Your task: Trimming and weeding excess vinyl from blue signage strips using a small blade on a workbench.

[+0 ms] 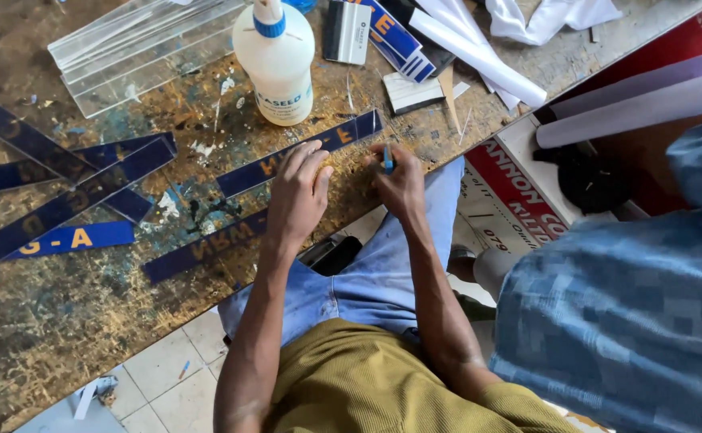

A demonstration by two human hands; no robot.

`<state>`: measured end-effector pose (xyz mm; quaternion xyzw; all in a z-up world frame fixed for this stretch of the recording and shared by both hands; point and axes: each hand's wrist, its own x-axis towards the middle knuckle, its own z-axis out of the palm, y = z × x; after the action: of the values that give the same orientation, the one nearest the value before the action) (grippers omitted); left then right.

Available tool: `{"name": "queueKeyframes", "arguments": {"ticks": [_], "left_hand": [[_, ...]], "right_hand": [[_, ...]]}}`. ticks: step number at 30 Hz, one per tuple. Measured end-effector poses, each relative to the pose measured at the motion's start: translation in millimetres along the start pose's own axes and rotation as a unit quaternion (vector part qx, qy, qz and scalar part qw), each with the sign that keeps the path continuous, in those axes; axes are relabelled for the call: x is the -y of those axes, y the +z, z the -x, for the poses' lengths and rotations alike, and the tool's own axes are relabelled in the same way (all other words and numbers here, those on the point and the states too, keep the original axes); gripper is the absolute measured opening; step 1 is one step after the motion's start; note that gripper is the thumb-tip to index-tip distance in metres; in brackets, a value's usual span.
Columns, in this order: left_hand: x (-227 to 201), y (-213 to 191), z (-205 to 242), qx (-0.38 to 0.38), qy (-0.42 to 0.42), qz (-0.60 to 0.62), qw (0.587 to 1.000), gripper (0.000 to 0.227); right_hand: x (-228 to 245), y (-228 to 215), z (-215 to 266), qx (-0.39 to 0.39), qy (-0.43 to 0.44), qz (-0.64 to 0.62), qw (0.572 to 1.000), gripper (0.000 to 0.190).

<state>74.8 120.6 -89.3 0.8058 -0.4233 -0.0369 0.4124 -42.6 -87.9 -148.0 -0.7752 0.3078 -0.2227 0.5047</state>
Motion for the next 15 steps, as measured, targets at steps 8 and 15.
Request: {"name": "queueKeyframes", "arguments": {"ticks": [8, 15], "left_hand": [[8, 15, -2, 0.030, 0.002, -0.008, 1.000, 0.030], [6, 12, -3, 0.033, -0.015, 0.012, 0.999, 0.030]], "right_hand": [[21, 20, -2, -0.007, -0.009, 0.155, 0.988, 0.022], [23, 28, -7, -0.019, 0.018, 0.171, 0.985, 0.021]]}}
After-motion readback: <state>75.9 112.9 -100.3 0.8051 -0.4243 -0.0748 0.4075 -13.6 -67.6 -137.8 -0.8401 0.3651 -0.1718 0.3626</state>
